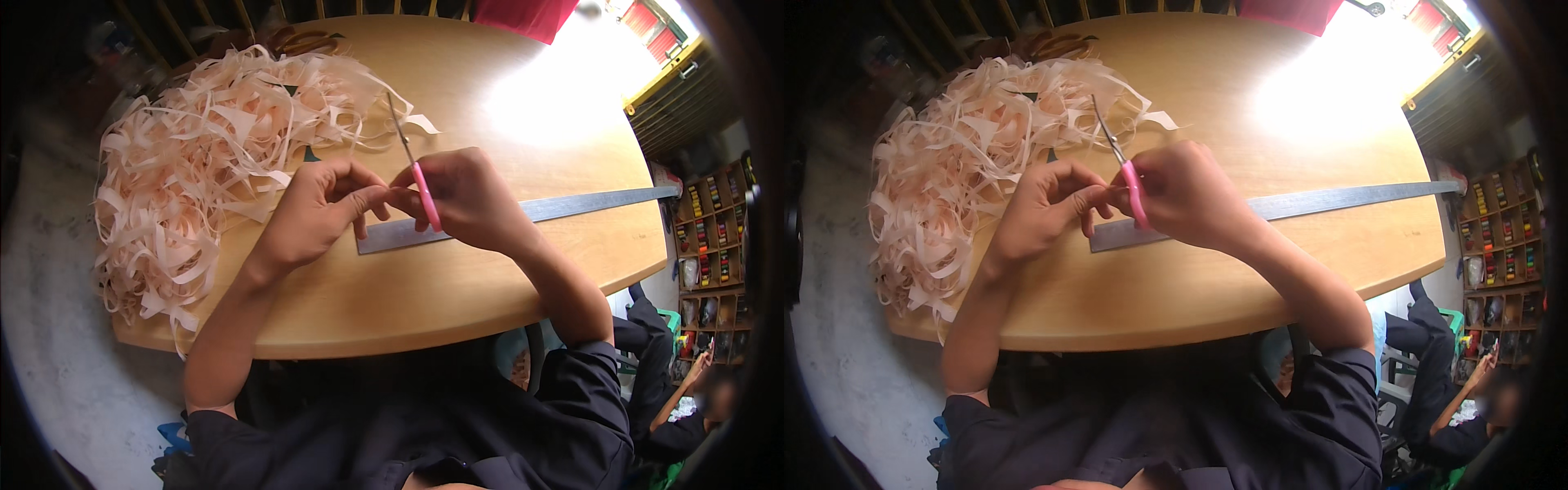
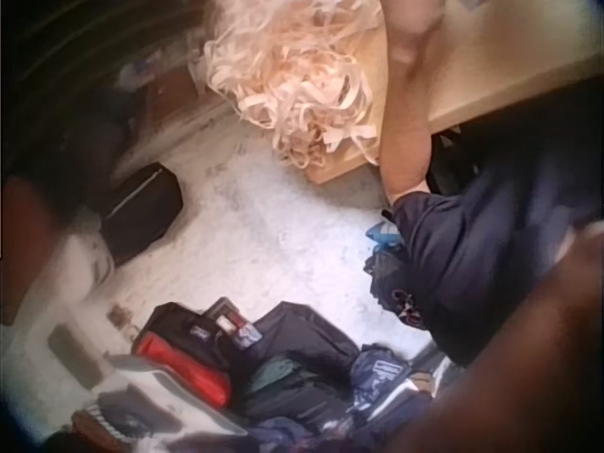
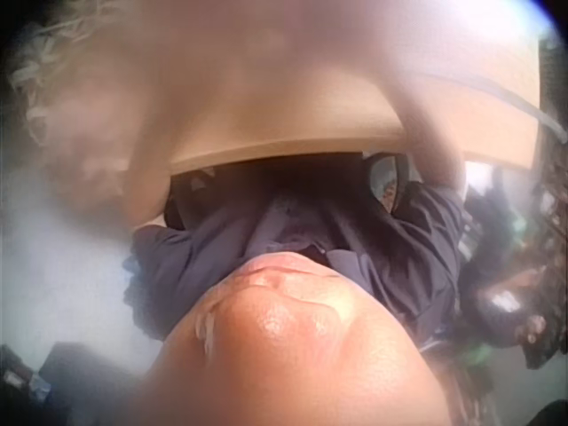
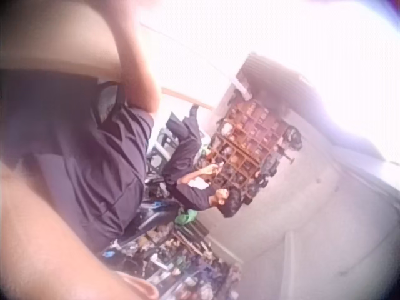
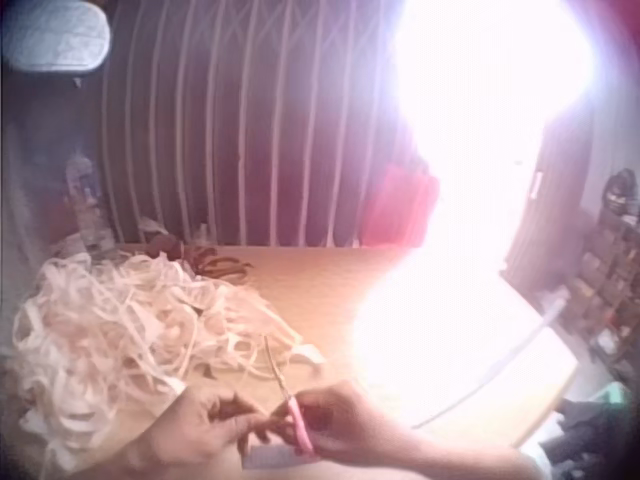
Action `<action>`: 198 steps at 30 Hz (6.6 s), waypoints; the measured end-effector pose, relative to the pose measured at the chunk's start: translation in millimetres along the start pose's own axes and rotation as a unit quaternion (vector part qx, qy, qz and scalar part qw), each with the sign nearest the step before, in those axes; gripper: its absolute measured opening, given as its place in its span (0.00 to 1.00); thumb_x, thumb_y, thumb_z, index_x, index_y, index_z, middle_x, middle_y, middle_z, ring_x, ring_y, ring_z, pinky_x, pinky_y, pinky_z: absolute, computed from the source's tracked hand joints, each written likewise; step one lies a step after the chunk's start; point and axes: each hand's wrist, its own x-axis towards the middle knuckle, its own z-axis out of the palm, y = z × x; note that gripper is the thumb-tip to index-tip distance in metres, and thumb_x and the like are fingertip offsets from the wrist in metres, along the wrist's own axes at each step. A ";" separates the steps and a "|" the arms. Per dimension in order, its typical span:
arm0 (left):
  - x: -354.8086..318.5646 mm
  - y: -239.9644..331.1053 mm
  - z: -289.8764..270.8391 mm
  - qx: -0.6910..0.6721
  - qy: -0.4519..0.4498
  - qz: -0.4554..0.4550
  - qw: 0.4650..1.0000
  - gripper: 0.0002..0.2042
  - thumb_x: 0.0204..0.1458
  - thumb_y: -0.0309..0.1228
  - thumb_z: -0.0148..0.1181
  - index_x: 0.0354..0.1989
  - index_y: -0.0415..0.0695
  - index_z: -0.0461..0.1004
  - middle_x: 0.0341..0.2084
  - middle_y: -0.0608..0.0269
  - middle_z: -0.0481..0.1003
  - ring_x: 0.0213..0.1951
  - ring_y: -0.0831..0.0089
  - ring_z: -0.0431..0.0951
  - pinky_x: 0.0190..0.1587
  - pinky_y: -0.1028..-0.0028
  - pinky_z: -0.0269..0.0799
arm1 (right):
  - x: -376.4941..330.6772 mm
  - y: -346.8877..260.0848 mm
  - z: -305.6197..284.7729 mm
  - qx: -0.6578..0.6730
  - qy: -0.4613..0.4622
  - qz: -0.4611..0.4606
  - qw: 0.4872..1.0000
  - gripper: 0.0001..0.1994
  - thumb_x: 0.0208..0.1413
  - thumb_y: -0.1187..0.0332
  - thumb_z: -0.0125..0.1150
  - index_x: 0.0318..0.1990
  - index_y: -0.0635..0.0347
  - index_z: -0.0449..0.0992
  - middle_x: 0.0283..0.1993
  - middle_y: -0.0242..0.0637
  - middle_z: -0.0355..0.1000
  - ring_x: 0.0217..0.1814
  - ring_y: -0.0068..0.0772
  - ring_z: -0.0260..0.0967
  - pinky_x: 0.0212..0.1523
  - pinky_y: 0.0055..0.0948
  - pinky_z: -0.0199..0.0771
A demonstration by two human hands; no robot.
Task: The person uses pink-handled scissors and a metal ruler to cut a long strip of light-colored rubber into short segments. Each segment is measured against the ruler and cut to a consistent length, then added to a growing pile on the table.
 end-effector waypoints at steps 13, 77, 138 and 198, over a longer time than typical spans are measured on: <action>0.6 6.9 6.0 0.012 0.008 -0.030 0.999 0.11 0.65 0.31 0.64 0.44 0.32 0.80 0.31 0.57 0.83 0.26 0.79 0.78 0.28 0.79 0.75 | -11.2 14.1 0.1 0.047 0.046 -0.055 0.996 0.09 0.63 0.70 0.70 0.41 0.69 0.84 0.27 0.33 0.79 0.27 0.18 0.76 0.28 0.21 0.76; -20.9 45.1 -24.2 0.409 -0.119 -0.125 0.896 0.17 0.65 0.38 0.58 0.30 0.36 0.79 0.18 0.54 0.73 0.22 0.65 0.71 0.29 0.66 0.65 | -22.2 21.2 -50.0 -0.217 -0.021 0.175 0.960 0.12 0.55 0.69 0.70 0.24 0.70 0.81 0.16 0.36 0.71 0.18 0.18 0.65 0.22 0.26 0.64; -35.9 48.3 4.2 0.435 -0.022 -0.079 0.897 0.07 0.61 0.28 0.62 0.36 0.36 0.77 0.20 0.43 0.74 0.25 0.45 0.75 0.33 0.58 0.69 | -28.8 14.3 -46.7 -0.283 0.024 0.172 0.943 0.13 0.53 0.67 0.76 0.29 0.70 0.83 0.19 0.45 0.75 0.18 0.31 0.69 0.23 0.33 0.68; -41.9 21.3 11.4 0.478 0.048 0.038 0.876 0.04 0.53 0.25 0.67 0.32 0.37 0.82 0.32 0.52 0.77 0.40 0.53 0.78 0.49 0.58 0.71 | -25.6 17.0 -52.5 -0.267 -0.003 0.206 0.941 0.14 0.54 0.64 0.75 0.36 0.70 0.87 0.24 0.53 0.77 0.23 0.41 0.75 0.30 0.38 0.77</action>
